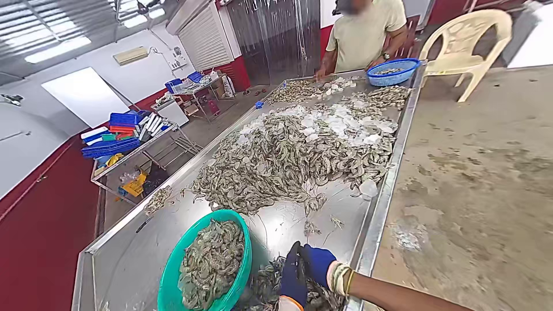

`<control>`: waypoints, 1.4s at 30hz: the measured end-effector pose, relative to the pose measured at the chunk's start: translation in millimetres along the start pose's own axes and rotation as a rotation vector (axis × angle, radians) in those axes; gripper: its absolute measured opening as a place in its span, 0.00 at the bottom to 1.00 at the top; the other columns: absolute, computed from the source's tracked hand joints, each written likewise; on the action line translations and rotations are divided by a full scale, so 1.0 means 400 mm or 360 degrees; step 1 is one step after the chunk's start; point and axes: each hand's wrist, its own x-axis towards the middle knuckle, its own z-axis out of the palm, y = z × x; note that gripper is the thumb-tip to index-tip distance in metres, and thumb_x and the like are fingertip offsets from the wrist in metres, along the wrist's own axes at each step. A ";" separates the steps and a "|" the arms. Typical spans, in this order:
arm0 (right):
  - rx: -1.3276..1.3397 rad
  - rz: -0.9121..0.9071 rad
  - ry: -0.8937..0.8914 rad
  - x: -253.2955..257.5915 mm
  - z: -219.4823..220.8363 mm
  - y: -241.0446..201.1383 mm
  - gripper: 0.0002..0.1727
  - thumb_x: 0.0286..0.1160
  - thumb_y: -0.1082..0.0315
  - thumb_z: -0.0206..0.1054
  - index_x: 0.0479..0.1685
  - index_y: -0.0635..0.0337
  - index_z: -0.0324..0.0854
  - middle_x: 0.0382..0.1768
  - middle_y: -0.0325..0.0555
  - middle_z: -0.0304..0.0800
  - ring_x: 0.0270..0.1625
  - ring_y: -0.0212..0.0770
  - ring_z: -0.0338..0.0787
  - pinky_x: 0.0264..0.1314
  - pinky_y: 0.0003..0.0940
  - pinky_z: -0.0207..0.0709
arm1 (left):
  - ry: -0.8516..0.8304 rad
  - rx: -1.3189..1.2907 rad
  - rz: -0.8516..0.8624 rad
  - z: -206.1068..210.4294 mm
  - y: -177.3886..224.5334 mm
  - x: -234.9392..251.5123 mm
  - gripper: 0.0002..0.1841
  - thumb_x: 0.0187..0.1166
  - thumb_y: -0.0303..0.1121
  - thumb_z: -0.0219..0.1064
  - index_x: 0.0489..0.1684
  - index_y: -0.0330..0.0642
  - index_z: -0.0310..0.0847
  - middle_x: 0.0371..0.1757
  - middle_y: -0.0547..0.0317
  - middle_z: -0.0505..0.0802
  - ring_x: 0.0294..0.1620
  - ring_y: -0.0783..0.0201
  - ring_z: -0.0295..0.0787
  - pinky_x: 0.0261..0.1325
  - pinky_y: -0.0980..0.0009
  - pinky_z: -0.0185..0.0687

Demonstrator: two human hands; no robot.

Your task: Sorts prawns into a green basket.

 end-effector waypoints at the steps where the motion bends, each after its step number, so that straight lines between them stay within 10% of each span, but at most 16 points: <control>1: 0.0002 -0.0013 0.0030 -0.016 -0.003 0.002 0.27 0.82 0.56 0.63 0.77 0.60 0.73 0.67 0.65 0.86 0.65 0.67 0.89 0.62 0.68 0.81 | 0.0010 0.0050 -0.0002 0.010 -0.002 0.008 0.26 0.88 0.28 0.53 0.86 0.31 0.65 0.81 0.40 0.79 0.82 0.52 0.76 0.88 0.58 0.66; 6: -0.0213 -0.0141 0.0182 -0.033 -0.009 0.019 0.19 0.78 0.73 0.66 0.67 0.66 0.80 0.65 0.67 0.85 0.68 0.70 0.85 0.67 0.66 0.78 | -0.0217 0.0539 -0.0579 0.021 0.071 0.017 0.23 0.90 0.36 0.51 0.79 0.37 0.74 0.72 0.37 0.86 0.76 0.41 0.82 0.79 0.40 0.71; 12: -0.0005 0.0159 0.0208 0.103 -0.173 0.112 0.29 0.81 0.61 0.69 0.77 0.70 0.74 0.75 0.75 0.77 0.75 0.75 0.79 0.72 0.73 0.72 | -0.0187 -0.0486 -0.0537 -0.017 0.086 -0.031 0.22 0.95 0.31 0.42 0.78 0.22 0.65 0.59 0.29 0.85 0.55 0.48 0.88 0.64 0.52 0.85; 17: 0.0482 0.0542 0.0711 0.357 -0.235 0.078 0.22 0.81 0.71 0.63 0.71 0.73 0.77 0.72 0.71 0.81 0.77 0.68 0.80 0.76 0.62 0.75 | 0.0164 -0.0228 -0.0512 -0.038 0.089 -0.039 0.17 0.84 0.33 0.65 0.53 0.21 0.83 0.48 0.38 0.91 0.50 0.58 0.88 0.62 0.60 0.83; 20: 0.0400 0.0355 0.0621 0.350 -0.134 0.011 0.19 0.87 0.76 0.53 0.70 0.76 0.78 0.72 0.73 0.80 0.79 0.70 0.77 0.80 0.62 0.70 | 0.0401 -0.0097 -0.0525 -0.035 0.049 -0.037 0.18 0.87 0.35 0.58 0.45 0.24 0.86 0.40 0.42 0.91 0.44 0.58 0.87 0.57 0.58 0.83; 26: -0.0112 -0.0225 -0.0010 0.055 -0.028 -0.054 0.20 0.86 0.71 0.60 0.75 0.60 0.77 0.68 0.68 0.84 0.68 0.70 0.86 0.64 0.68 0.80 | 0.0291 0.0277 -0.0037 -0.022 -0.040 -0.002 0.29 0.83 0.28 0.58 0.86 0.35 0.65 0.85 0.42 0.75 0.86 0.49 0.71 0.88 0.51 0.65; 28: -0.0065 -0.0266 0.0049 0.000 -0.036 -0.053 0.18 0.87 0.75 0.56 0.71 0.65 0.79 0.69 0.69 0.82 0.70 0.69 0.85 0.68 0.65 0.80 | 0.0233 0.0189 -0.0085 -0.004 -0.028 0.011 0.33 0.81 0.25 0.62 0.89 0.32 0.59 0.83 0.40 0.78 0.83 0.49 0.75 0.88 0.52 0.66; 33: -0.0268 -0.0193 0.0196 -0.035 -0.048 -0.007 0.16 0.80 0.76 0.61 0.63 0.72 0.80 0.66 0.70 0.82 0.70 0.70 0.82 0.68 0.64 0.78 | 0.0056 0.0445 -0.0649 0.004 0.128 0.012 0.18 0.92 0.36 0.55 0.72 0.40 0.80 0.61 0.37 0.92 0.66 0.41 0.89 0.73 0.41 0.76; 40: -0.0328 -0.0186 0.0149 0.029 -0.085 0.120 0.16 0.77 0.64 0.68 0.56 0.65 0.87 0.64 0.67 0.86 0.71 0.70 0.81 0.68 0.72 0.71 | -0.0026 -0.0310 -0.0539 0.006 0.095 0.001 0.14 0.90 0.28 0.52 0.59 0.26 0.79 0.41 0.44 0.87 0.38 0.58 0.85 0.48 0.57 0.86; 42: -0.0270 0.0027 0.0033 0.064 -0.139 0.153 0.22 0.81 0.57 0.66 0.62 0.66 0.86 0.71 0.71 0.81 0.77 0.73 0.77 0.73 0.75 0.68 | -0.0002 -0.0376 -0.0473 -0.023 0.074 -0.008 0.19 0.92 0.31 0.50 0.68 0.23 0.76 0.51 0.40 0.90 0.48 0.59 0.89 0.58 0.60 0.88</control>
